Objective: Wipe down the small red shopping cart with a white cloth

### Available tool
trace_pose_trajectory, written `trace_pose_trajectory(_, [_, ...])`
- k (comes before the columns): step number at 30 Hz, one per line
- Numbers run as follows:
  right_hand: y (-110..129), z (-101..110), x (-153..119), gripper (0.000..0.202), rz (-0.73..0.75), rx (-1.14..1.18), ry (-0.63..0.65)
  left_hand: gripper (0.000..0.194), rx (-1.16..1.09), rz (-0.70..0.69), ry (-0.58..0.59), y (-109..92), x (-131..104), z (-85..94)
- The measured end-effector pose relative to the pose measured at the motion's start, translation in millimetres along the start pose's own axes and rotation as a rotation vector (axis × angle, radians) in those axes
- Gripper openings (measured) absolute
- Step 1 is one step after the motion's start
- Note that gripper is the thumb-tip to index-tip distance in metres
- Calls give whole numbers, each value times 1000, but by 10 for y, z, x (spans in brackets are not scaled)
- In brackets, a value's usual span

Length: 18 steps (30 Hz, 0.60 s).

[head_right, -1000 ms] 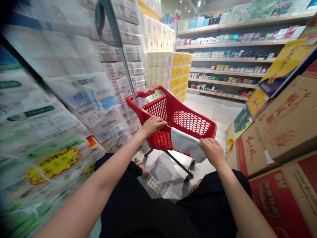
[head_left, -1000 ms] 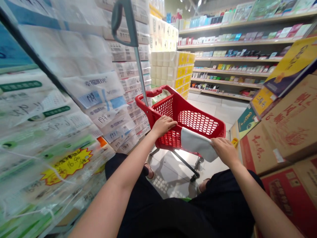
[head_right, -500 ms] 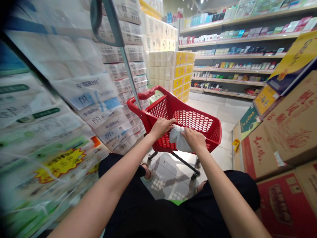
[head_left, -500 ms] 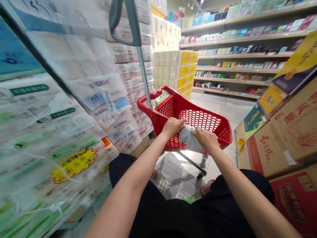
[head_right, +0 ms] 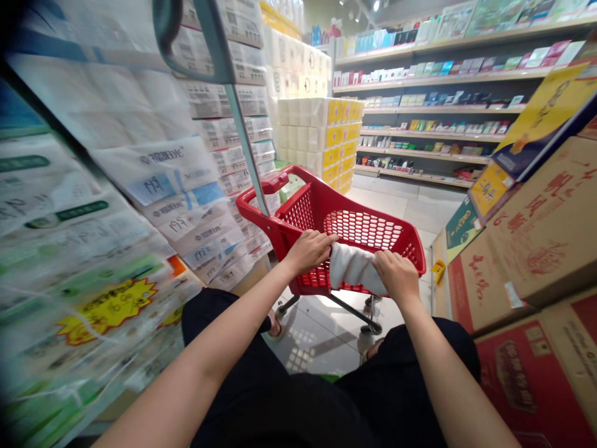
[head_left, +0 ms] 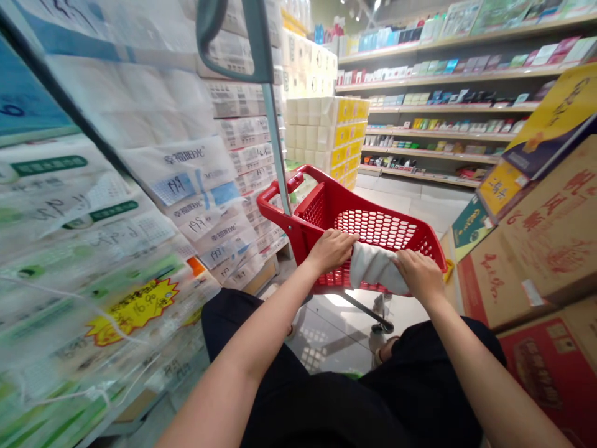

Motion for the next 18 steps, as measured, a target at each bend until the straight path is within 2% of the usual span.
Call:
trace_pose_trajectory(4, [-568,-94,-219,43,-79,87,-58,41,-13,15,-16,-33,9,-19])
trace_pose_trajectory(6, [-680,-111,-270,44,-103,115,-68,42,-29,38,-35,-46,14,-16])
trace_pose_trajectory(8, [-621,-91,-259,45,-127,96,-57,44,-45,56,-50,-63,18,-8])
trace_pose_trajectory(11, [-255,5,-155,45,-146,34,-38,47,-58,77,-57,-89,22,9])
trace_pose_trajectory(18, [918,195,134,40,-37,47,-40,47,-52,109,-58,-100,19,5])
Point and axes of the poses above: each hand's wrist, its own x-axis towards the middle knuckle, its own z-axis out of the back of the hand, y = z × x, the point moved 4 cm from there along x, towards the middle knuckle, and after that the axes turned 11 degrees about -z, right-handed, at the moved point
